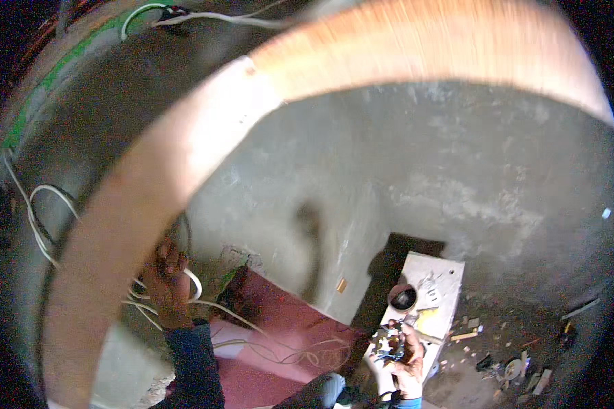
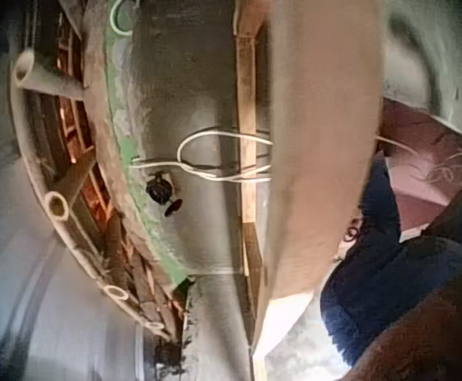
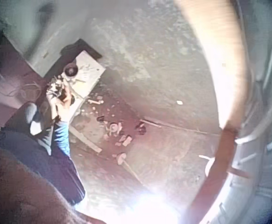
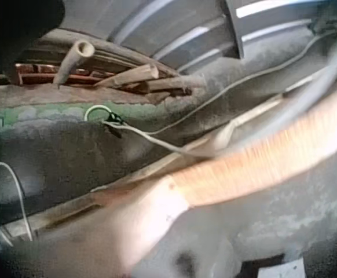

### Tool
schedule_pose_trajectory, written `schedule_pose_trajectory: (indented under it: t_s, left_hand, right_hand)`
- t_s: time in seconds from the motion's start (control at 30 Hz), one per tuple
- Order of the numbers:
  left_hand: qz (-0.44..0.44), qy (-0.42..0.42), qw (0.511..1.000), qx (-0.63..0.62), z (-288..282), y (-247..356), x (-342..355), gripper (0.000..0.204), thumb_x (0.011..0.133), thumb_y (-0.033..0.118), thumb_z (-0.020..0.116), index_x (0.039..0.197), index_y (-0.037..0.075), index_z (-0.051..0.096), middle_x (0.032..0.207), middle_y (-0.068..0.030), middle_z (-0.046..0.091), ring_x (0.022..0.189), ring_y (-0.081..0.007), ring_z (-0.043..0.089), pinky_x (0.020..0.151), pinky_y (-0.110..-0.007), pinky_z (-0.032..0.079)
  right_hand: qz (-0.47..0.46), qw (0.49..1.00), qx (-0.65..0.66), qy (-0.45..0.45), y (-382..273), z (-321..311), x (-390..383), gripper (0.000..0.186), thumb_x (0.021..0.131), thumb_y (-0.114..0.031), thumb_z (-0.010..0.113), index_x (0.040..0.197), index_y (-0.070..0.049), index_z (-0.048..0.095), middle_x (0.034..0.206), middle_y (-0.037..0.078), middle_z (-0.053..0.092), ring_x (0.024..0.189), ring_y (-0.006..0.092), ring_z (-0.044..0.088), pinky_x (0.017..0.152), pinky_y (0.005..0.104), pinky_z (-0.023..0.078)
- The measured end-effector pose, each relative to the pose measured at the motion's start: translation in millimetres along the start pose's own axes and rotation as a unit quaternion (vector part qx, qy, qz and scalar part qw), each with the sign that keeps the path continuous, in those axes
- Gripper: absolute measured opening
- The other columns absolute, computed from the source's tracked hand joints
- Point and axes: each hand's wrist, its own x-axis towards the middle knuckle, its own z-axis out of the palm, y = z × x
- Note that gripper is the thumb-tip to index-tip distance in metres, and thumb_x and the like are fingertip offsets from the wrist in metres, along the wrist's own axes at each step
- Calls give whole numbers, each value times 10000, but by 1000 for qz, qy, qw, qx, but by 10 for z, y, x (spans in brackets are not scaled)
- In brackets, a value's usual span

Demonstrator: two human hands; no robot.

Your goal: The recorder is installing or repairing an electrical outlet and wiring in a wall under renovation.

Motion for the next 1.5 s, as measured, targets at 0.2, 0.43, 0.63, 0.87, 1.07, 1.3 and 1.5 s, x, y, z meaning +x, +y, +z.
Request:
schedule_pose_trajectory:
  t_s: [0.2, 0.43, 0.63, 0.87, 1.07, 1.3, 1.5]
  left_hand:
    - [-1, -81, 992, 97, 258, -16, 96, 181, 994, 170, 580, 1161, 102, 596, 839, -20, 575, 627, -64, 484, 552, -216, 413]
    - [-135, -180, 939, 262, 539, -86, -413, 167, 966, 94, 604, 1129, 63, 622, 912, -55, 655, 693, -66, 539, 609, -217, 453]
    - [-218, -258, 893, 297, 921, -182, -728, 160, 935, -9, 615, 1088, -25, 660, 1044, -125, 714, 938, -136, 659, 828, -242, 521]
    - [-215, -219, 898, 314, 963, 109, -970, 144, 925, -10, 621, 1058, -54, 655, 1032, -141, 710, 972, -183, 678, 889, -303, 520]
    - [-194, -264, 858, 395, 788, 250, -1054, 172, 952, 81, 632, 1101, 2, 666, 1079, -192, 713, 1086, -231, 667, 999, -353, 488]
    - [-197, -262, 861, 389, 551, 101, -1144, 195, 953, 85, 629, 1130, 4, 644, 1077, -169, 707, 1066, -227, 668, 965, -352, 496]
    - [-194, -273, 865, 373, 517, -35, -1203, 218, 953, 89, 626, 1154, 6, 624, 1075, -150, 702, 1049, -223, 669, 936, -351, 503]
  right_hand:
    - [0, 1000, -9, -1, -364, 481, -64, 938, 645, -201, 886, 1438, -18, 420, 1398, 142, 505, 1115, 306, 622, 812, 436, 597]
    - [10, 994, -78, -76, -839, 981, 0, 934, 676, -197, 860, 1455, 15, 392, 1388, 128, 525, 1219, 264, 561, 1021, 414, 460]
    - [54, 992, -46, -103, -1092, 1311, 81, 948, 700, -194, 861, 1483, 4, 364, 1478, 136, 439, 1397, 267, 385, 1183, 413, 247]
    - [102, 986, -11, -135, -1061, 1407, 121, 991, 644, -313, 857, 1472, -27, 393, 1488, 112, 432, 1398, 248, 363, 1172, 384, 247]
    - [143, 975, 13, -167, -1099, 1623, 92, 924, 645, -150, 890, 1444, -78, 431, 1454, 65, 461, 1378, 204, 389, 1133, 356, 283]
    - [-19, 910, -391, -136, -1147, 1794, 107, 922, 624, -22, 907, 1420, -39, 441, 1328, 86, 535, 1202, 199, 545, 1039, 350, 442]
    - [-174, 756, -617, -136, -1310, 1912, 127, 755, 605, -167, 874, 1267, 21, 564, 1119, 155, 586, 1018, 274, 624, 864, 365, 534]
